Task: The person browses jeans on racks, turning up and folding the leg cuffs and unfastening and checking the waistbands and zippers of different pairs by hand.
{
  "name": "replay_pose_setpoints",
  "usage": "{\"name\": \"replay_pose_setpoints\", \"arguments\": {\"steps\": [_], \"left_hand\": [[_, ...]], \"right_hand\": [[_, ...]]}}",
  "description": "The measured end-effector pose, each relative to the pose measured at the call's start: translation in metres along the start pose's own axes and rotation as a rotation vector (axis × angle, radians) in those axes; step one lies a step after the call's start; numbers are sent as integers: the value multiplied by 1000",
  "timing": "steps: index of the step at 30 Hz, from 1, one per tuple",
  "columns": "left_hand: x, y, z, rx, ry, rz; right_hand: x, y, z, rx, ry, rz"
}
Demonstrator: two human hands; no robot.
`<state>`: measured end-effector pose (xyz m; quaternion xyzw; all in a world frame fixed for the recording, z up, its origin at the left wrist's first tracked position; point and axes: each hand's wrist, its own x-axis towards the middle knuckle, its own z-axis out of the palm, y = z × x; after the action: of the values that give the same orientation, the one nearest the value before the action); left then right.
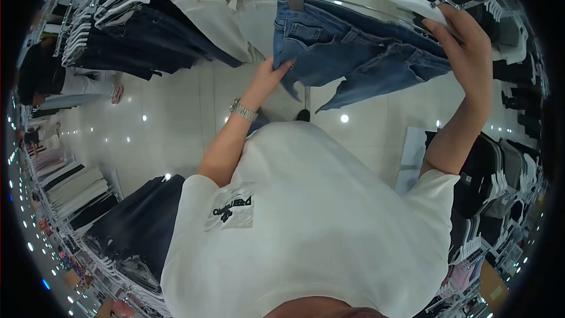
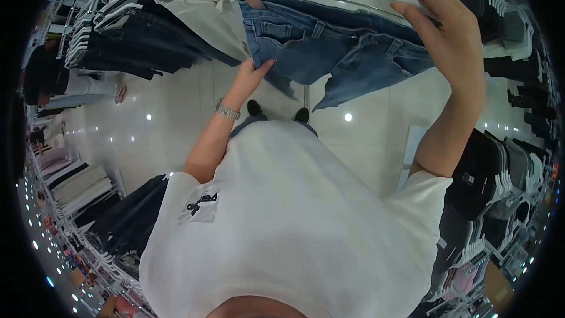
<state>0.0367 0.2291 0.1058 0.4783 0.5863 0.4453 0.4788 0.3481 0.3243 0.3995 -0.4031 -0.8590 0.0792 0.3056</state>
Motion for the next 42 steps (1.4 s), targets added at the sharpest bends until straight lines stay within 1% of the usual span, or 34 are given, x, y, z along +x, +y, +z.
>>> {"name": "replay_pose_setpoints", "arguments": {"steps": [2, 3, 5, 6, 7, 8, 9, 10, 12, 15, 18, 21, 24, 27, 28, 31, 32, 35, 37, 39, 40, 42], "left_hand": [[-20, -9, -4, 96, 2, -36], [-29, -15, -6, 145, 8, -49], [-45, -46, -5, 173, 61, -14], [-55, -60, -3, 188, 89, 5], [-64, -73, -6, 163, 108, -18], [-71, -90, -30, 133, 122, -53], [-66, -117, -79, 96, 133, -97], [-73, -135, -101, 98, 141, -150], [-85, -160, -135, 100, 158, -250], [-99, -169, -170, 47, 231, -281], [-99, -178, -188, -22, 220, -318], [-101, -172, -205, 49, 197, -331], [-96, -170, -221, 65, 210, -449], [-91, -186, -223, 163, 282, -357], [-89, -194, -220, 150, 287, -360], [-88, -207, -215, 122, 291, -364], [-90, -209, -212, 110, 286, -364], [-100, -214, -209, 106, 270, -402], [-107, -183, -208, 110, 224, -455], [-109, -157, -205, 73, 244, -509], [-109, -150, -204, 56, 249, -533], [-112, -187, -199, 34, 335, -469]], "right_hand": [[0, -7, 1, -4, 44, 1], [2, -9, 2, -18, 62, -54], [10, -10, 5, -43, 100, -169], [14, -14, 5, -113, 118, -190], [19, -17, 13, -109, 119, -217], [37, -29, 41, -104, 108, -238], [74, -49, 97, -99, 85, -256], [90, -57, 126, -124, 74, -287], [122, -61, 176, -194, 45, -390], [160, -64, 247, -187, 7, -402], [173, -71, 286, -232, -93, -249], [169, -61, 326, -207, -97, -214], [170, -59, 343, -151, 3, -205], [176, -52, 345, -125, -77, -159], [175, -53, 344, -134, -144, -76], [168, -54, 347, -225, -79, -65], [162, -50, 346, -215, -51, -123], [124, -50, 340, -126, 324, -226], [79, -60, 337, 4, 396, -1], [29, -46, 356, 206, 345, 316], [3, -24, 382, 285, 267, 434], [-39, 17, 435, 476, 128, 649]]}}
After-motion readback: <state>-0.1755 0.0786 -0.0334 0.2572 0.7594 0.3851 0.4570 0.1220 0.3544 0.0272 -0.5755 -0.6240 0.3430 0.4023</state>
